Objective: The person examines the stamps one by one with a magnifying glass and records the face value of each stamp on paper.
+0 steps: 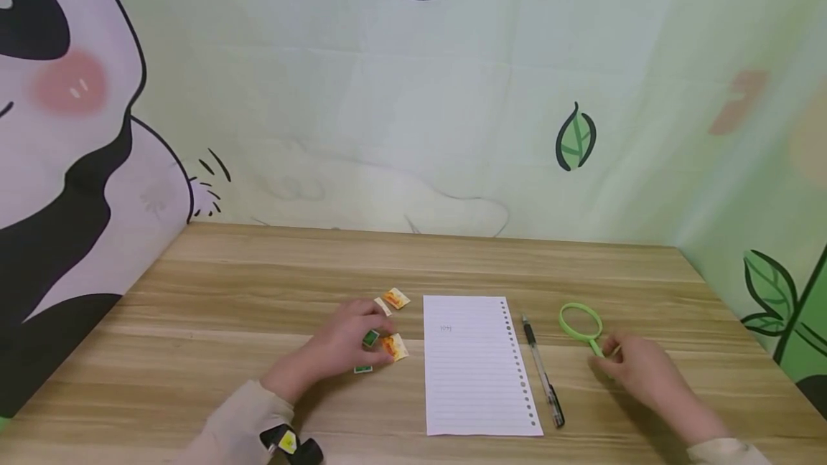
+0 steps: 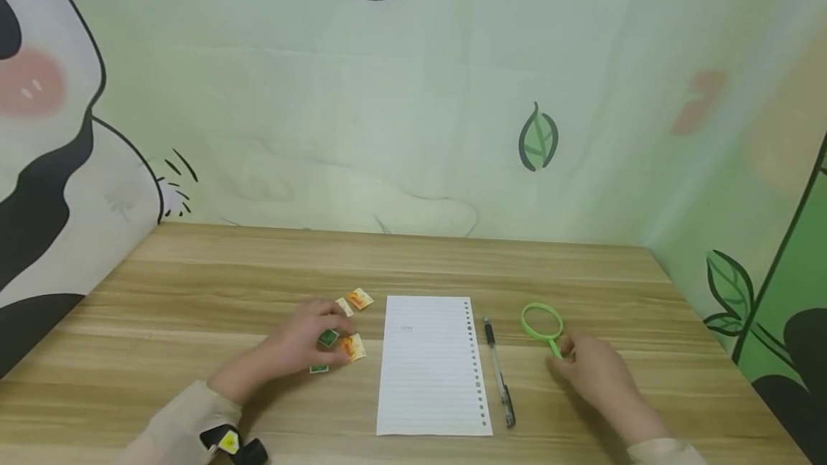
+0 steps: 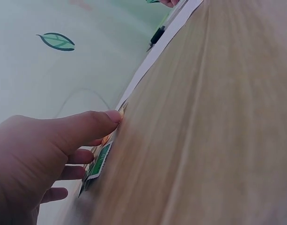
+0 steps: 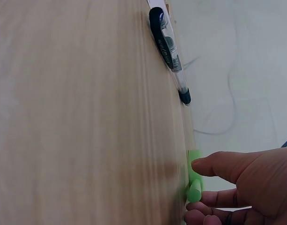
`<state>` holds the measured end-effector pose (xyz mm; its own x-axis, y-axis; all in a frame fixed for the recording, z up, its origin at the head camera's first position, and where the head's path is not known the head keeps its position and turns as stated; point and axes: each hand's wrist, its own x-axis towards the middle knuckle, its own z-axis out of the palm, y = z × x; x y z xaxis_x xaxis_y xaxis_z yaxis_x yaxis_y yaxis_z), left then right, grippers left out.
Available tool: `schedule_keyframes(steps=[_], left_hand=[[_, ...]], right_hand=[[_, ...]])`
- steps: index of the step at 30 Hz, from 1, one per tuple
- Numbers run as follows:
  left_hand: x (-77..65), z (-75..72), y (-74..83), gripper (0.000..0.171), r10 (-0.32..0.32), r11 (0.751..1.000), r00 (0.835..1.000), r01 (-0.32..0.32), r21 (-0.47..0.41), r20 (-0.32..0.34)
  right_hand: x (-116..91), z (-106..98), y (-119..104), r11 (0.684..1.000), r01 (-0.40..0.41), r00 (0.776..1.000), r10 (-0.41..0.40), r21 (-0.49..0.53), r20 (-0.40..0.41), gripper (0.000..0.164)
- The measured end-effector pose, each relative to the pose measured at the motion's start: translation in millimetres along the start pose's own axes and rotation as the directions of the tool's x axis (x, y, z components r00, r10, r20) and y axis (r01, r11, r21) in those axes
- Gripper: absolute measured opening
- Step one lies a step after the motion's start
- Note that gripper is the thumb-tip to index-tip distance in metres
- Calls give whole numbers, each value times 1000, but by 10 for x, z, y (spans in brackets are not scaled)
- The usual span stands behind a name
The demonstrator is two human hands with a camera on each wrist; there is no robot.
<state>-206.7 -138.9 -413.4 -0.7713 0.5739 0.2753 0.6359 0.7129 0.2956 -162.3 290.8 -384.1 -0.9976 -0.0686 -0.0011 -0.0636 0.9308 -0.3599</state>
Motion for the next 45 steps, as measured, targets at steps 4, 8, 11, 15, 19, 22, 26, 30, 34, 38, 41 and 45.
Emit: schedule_keyframes(steps=[4, 8, 11, 15, 19, 22, 26, 30, 34, 38, 41, 45], left_hand=[[-1, 5, 6, 33, 6, 1000, 1000, -6, 8, -5], [0, 3, 15, 33, 4, 1000, 1000, -4, 9, -2], [-3, 1, 20, 33, 2, 1000, 1000, -2, 8, -4], [-11, -1, 23, 32, -1, 1000, 1000, 1, 8, -2], [-19, 1, 25, 32, -11, 1000, 1000, 11, -1, 7], [-19, 6, 22, 31, -15, 1000, 1000, 15, -7, 9], [-15, 15, 9, 31, -6, 1000, 1000, 6, -3, 3], [-10, 21, -4, 31, 0, 1000, 1000, 0, 3, 1], [-9, 18, 1, 31, -7, 1000, 1000, 7, -6, 2], [-6, 12, 9, 30, -17, 1000, 1000, 17, -19, 3], [-5, 6, 15, 31, -28, 999, 1000, 28, -25, 11], [-5, 0, 20, 32, -38, 999, 999, 39, -23, 22]], right_hand=[[1, 25, 0, 1000, 4, 1000, -4, -9, -1, 20], [6, 34, -7, 1000, 7, 1000, -8, -26, -14, 17], [3, 40, -14, 999, 15, 999, -16, -36, -29, 15], [-10, 51, -20, 998, 37, 998, -40, -52, -54, 15], [-10, 45, -22, 998, 36, 997, -39, -43, -60, 13], [0, 29, -22, 999, 30, 997, -32, -27, -65, 10], [9, -2, -33, 999, 46, 996, -46, -6, -81, 10], [13, -45, -78, 997, 73, 993, -73, -2, -94, 10], [8, -92, -179, 994, 110, 988, -110, -3, -113, 8], [8, -128, -321, 990, 138, 983, -137, 1, -122, 7], [21, -145, -429, 987, 161, 979, -160, -3, -127, 7], [36, -160, -573, 977, 213, 966, -213, -13, -148, 8]])
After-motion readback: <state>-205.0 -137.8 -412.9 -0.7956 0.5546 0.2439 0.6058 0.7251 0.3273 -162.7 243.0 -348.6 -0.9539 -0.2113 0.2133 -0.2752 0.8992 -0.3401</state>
